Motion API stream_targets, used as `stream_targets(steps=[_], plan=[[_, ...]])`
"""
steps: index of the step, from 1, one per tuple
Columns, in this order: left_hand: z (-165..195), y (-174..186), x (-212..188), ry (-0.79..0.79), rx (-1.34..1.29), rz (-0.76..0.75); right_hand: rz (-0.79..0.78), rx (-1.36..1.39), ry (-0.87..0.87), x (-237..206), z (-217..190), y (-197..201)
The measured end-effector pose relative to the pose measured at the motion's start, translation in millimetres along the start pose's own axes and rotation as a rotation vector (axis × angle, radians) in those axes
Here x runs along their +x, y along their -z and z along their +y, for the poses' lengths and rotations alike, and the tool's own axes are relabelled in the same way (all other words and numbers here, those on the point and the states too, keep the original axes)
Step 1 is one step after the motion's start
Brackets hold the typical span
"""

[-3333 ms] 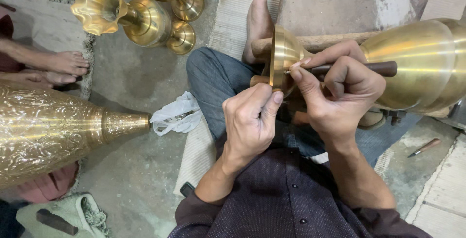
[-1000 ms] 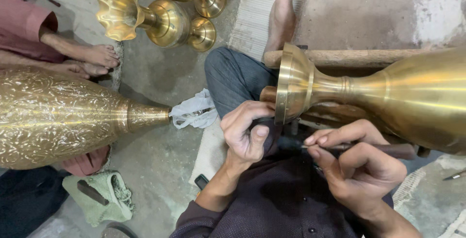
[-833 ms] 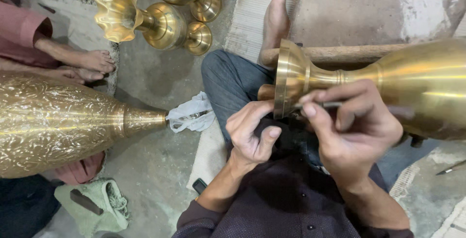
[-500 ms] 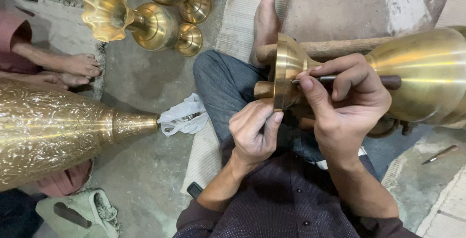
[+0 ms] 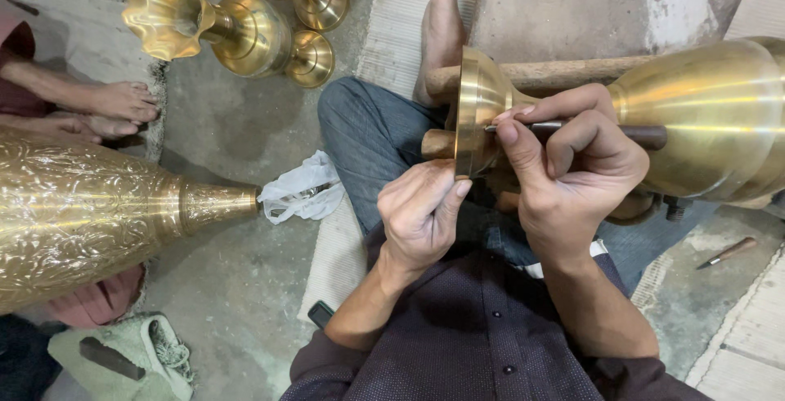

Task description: The person sits on the floor holding a brass vase in a wooden clamping jig and burnishes its flared rim and neck with a small handheld steel tool, rotating the vase to work around the surface. They briefly set the vase down, pick up a smaller ruffled brass piece, then resume burnishing the vase rim.

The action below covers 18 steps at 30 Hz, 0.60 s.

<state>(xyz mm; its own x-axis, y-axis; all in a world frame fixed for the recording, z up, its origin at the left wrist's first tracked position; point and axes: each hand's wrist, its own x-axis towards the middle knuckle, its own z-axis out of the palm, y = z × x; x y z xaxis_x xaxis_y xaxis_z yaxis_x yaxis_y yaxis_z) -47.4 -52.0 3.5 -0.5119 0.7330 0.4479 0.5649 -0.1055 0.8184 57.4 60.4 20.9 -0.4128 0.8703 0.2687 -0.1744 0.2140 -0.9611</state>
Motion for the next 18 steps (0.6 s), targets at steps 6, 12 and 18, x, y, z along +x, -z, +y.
stream_targets(steps=[6, 12, 18], plan=[[-0.2, -0.6, 0.5, 0.006, -0.002, 0.006, -0.001, 0.014, 0.002, 2.5, -3.4, -1.6], [0.3, -0.5, 0.9, 0.020, 0.003, 0.004, 0.025, 0.038, -0.047, 7.0, -9.0, -4.2], [-0.6, -3.4, 1.2, 0.002, 0.000, 0.010, 0.029, -0.003, -0.012, 6.9, -8.6, -6.2]])
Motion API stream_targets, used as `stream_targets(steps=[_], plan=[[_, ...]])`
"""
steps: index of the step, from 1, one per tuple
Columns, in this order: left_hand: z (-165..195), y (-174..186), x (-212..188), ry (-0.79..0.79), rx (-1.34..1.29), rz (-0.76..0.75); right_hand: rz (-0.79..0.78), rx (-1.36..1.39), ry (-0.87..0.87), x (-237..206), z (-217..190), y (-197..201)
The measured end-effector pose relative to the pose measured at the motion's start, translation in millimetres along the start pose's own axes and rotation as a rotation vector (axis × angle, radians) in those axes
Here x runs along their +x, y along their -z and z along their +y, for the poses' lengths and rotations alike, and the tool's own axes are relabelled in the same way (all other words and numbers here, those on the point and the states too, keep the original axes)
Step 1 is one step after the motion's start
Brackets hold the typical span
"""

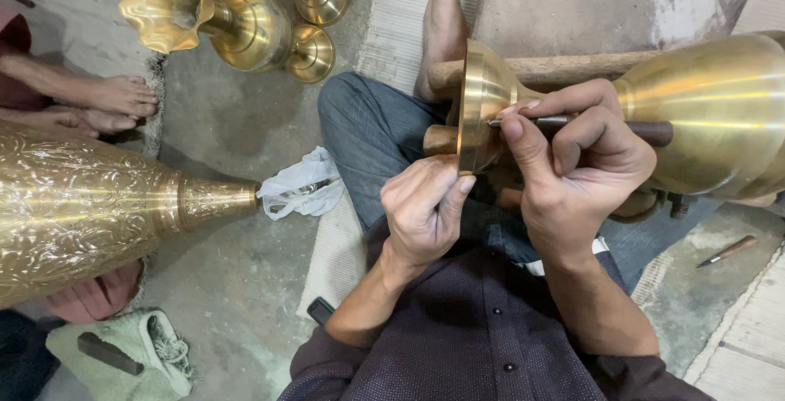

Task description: The person sits on the floor holding a brass vase in a wooden clamping jig and burnishes its flared rim and neck with a small handheld steel tool, rotating the vase to work around the surface. They briefly set the vase down, pick up a smaller ruffled brass piece, then resume burnishing the vase rim.

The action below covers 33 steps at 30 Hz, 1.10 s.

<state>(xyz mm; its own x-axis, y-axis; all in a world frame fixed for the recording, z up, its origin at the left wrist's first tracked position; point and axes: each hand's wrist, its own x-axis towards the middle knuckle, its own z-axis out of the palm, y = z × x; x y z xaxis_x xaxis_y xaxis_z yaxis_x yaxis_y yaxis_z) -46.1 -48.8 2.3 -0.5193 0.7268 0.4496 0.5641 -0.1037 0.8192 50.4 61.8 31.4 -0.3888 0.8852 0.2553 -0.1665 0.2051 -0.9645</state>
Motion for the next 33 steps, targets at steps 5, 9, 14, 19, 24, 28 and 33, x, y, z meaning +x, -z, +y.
stream_targets(steps=[5, 9, 14, 19, 24, 28, 33], plan=[[0, 1, 0, -0.026, 0.002, 0.010, 0.011, -0.029, -0.001, 2, -5, -2], [0, 0, 0, -0.024, -0.008, 0.021, 0.004, -0.048, -0.007, 4, -9, -3], [1, 1, 0, 0.014, 0.006, 0.003, 0.006, -0.006, -0.024, 5, -10, -3], [-1, 3, 0, -0.025, 0.017, 0.002, 0.032, 0.029, -0.023, 5, -6, -5], [-6, 3, 1, -0.087, 0.023, -0.020, 0.014, -0.046, -0.003, 3, -7, -1], [-7, 3, 2, -0.111, 0.020, -0.022, 0.012, 0.006, -0.029, 5, -7, -2], [-1, 6, 6, -0.056, 0.014, -0.039, -0.009, -0.024, -0.018, 6, -8, -2]])
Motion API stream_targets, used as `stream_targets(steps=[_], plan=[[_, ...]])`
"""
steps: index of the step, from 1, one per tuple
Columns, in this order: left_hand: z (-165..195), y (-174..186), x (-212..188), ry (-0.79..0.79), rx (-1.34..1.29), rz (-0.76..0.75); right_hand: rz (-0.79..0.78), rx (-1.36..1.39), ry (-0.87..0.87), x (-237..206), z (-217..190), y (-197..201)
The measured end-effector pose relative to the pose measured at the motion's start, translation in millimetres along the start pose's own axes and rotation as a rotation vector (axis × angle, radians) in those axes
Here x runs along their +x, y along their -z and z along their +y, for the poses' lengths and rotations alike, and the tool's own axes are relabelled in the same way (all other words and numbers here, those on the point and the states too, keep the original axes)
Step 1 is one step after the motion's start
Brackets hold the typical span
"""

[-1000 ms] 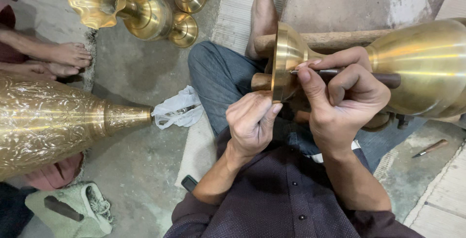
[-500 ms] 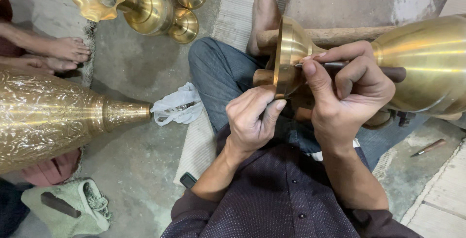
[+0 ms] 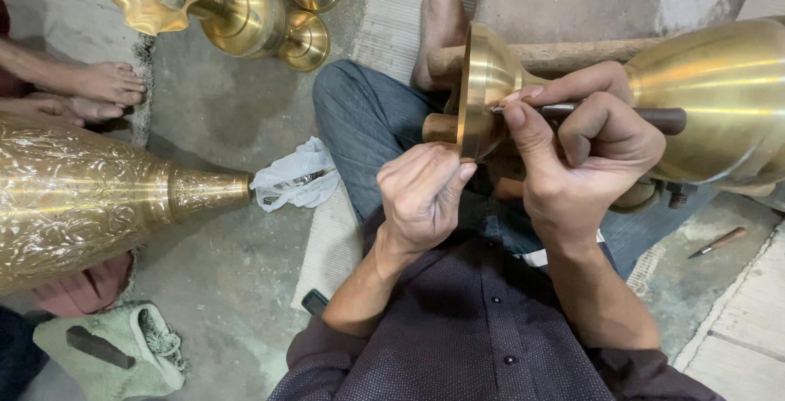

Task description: The person sits on the floor holding a brass vase in a wooden clamping jig and burnishes its flared rim and neck with a small handheld steel tool, rotating the vase to work around the surface. They briefly set the vase down, pick up a smaller ruffled brass piece, then resume burnishing the vase rim.

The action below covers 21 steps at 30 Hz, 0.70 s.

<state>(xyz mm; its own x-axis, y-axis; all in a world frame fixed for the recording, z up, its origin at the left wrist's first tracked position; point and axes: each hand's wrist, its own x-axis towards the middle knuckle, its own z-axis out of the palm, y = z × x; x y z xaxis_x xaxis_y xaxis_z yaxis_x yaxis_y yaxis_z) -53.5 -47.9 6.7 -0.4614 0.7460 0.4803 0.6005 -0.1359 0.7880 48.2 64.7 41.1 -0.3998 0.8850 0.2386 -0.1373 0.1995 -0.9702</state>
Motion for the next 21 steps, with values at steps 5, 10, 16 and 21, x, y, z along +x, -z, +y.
stream_targets(steps=[5, 10, 16, 21], plan=[[14, 3, 6, 0.108, 0.021, 0.003, -0.010, -0.029, 0.011, 0, -1, 1], [21, 4, 8, 0.206, -0.005, 0.009, -0.008, 0.001, 0.001, 2, -2, 0], [6, 2, 2, 0.070, -0.007, 0.014, 0.036, 0.057, -0.027, 2, 0, -4], [-8, -6, -5, -0.070, 0.048, 0.025, -0.006, -0.045, 0.035, 2, -1, 0]])
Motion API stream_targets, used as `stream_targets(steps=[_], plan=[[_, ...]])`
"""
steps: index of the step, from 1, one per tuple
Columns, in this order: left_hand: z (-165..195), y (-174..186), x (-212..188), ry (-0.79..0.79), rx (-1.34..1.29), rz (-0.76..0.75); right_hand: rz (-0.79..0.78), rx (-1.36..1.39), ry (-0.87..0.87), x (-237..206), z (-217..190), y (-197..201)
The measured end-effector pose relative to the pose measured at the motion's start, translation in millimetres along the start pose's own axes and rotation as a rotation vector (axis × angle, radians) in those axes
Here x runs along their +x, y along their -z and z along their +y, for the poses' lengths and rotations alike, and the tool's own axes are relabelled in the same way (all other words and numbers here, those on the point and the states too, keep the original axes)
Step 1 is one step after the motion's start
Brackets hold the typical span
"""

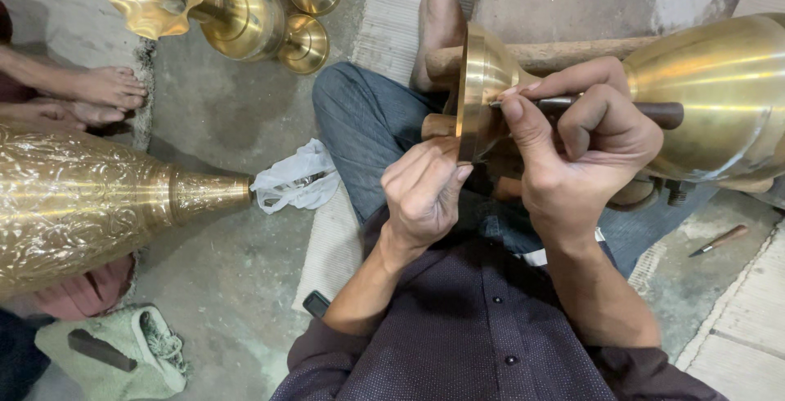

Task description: The person sits on the floor holding a brass vase in a wooden clamping jig and burnishes its flared rim and neck with a small handheld steel tool, rotating the vase to work around the surface. They briefly set the vase down, pick up a smaller ruffled brass piece, then resume burnishing the vase rim.

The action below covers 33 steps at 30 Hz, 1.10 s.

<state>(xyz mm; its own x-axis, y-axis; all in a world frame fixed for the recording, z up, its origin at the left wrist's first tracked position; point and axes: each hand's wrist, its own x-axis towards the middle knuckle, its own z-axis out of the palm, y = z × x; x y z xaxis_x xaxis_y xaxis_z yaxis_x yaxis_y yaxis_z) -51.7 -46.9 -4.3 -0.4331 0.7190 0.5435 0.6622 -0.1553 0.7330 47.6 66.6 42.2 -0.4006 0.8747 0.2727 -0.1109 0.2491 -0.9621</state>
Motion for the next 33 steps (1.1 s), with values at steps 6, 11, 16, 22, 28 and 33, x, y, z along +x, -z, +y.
stream_targets(steps=[6, 11, 16, 22, 28, 33], plan=[[-2, 0, 0, 0.020, -0.022, -0.001, -0.027, 0.015, -0.008, 0, 0, 2], [9, 4, 7, 0.094, -0.033, 0.008, -0.024, 0.027, -0.016, 0, 0, 1], [27, 6, 15, 0.258, -0.022, 0.021, -0.020, 0.036, -0.006, 0, -1, 0], [28, 7, 19, 0.294, -0.033, 0.007, 0.004, 0.058, -0.042, -1, 1, 0], [10, 5, 6, 0.085, -0.034, -0.003, 0.029, 0.033, -0.011, -2, 5, -1], [-2, -1, -1, 0.027, 0.006, -0.005, -0.011, 0.010, -0.010, -3, 3, 3]])
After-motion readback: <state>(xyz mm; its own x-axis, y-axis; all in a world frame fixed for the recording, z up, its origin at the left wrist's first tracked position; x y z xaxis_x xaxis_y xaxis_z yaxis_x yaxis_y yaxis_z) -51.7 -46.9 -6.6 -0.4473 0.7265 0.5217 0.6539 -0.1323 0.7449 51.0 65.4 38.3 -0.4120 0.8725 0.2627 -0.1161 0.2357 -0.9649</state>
